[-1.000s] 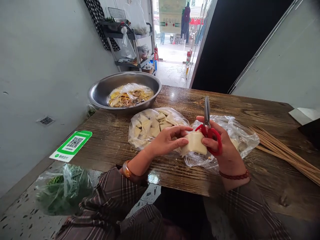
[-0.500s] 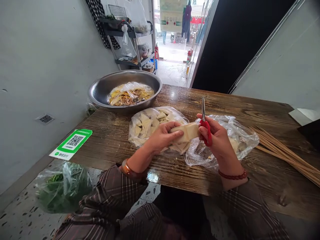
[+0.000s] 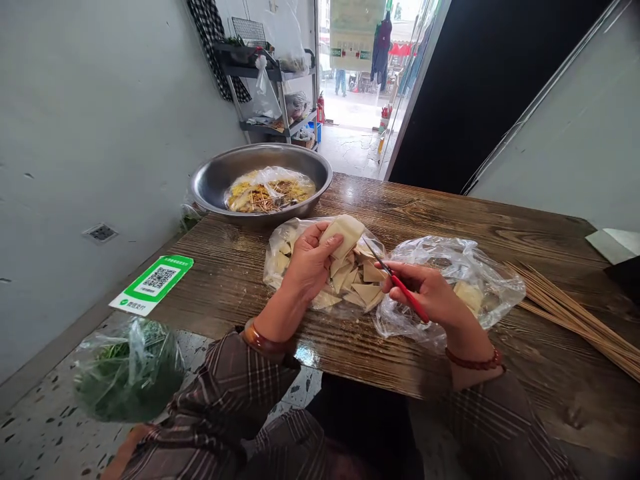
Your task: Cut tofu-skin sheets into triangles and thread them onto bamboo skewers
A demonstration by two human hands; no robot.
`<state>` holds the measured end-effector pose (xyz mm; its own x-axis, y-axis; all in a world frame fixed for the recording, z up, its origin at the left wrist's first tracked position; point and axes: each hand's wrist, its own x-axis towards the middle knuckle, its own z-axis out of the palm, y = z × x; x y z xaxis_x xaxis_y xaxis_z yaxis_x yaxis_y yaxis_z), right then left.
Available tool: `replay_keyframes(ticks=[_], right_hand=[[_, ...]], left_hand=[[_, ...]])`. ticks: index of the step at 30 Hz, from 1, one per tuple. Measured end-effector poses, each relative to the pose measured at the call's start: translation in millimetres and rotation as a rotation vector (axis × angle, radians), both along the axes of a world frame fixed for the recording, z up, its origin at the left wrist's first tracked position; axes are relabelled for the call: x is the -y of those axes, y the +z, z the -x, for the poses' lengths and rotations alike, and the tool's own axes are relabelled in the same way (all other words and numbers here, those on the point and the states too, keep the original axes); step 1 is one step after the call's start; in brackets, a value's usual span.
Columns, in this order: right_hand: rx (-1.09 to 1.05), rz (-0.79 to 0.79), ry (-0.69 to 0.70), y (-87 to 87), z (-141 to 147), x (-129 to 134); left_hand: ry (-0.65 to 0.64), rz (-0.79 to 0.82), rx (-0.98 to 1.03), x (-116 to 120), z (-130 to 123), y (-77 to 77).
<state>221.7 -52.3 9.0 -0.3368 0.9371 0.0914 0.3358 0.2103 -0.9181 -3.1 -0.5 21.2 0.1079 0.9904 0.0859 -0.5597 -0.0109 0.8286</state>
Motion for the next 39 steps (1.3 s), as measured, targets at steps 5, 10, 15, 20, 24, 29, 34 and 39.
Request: replay_keyframes(ticks=[5,10,15,20,24,29,34,39], right_hand=[[0.031,0.026,0.022,-0.3,1.6,0.4],[-0.01,0.047,0.035,2.1,7.0,1.2],[-0.09,0.081,0.003,2.5,12.7,3.3],[-0.201,0.167,0.079,4.4,13.2,5.4],[-0.22,0.165,0.135,8.9,12.9,6.6],[-0.206,0.151,0.115,12.0,15.3,7.1],[-0.212,0.165,0.085,11.2,16.9,6.7],[-0.206,0.218,0.03,9.1,17.8,5.7]], left_hand=[[-0.051,-0.002,0.015,1.0,-0.6,-1.5],[-0.102,0.032,-0.021,4.8,-3.9,-0.2],[-0.127,0.044,-0.101,7.3,-7.2,-0.3],[-0.136,0.028,-0.114,7.4,-7.1,-1.5],[-0.14,0.034,-0.127,7.9,-6.5,-1.6],[-0.147,0.035,-0.148,8.2,-6.1,-1.9],[-0.148,0.045,-0.137,7.5,-5.9,-2.3],[-0.15,0.045,-0.136,7.6,-5.4,-1.4]])
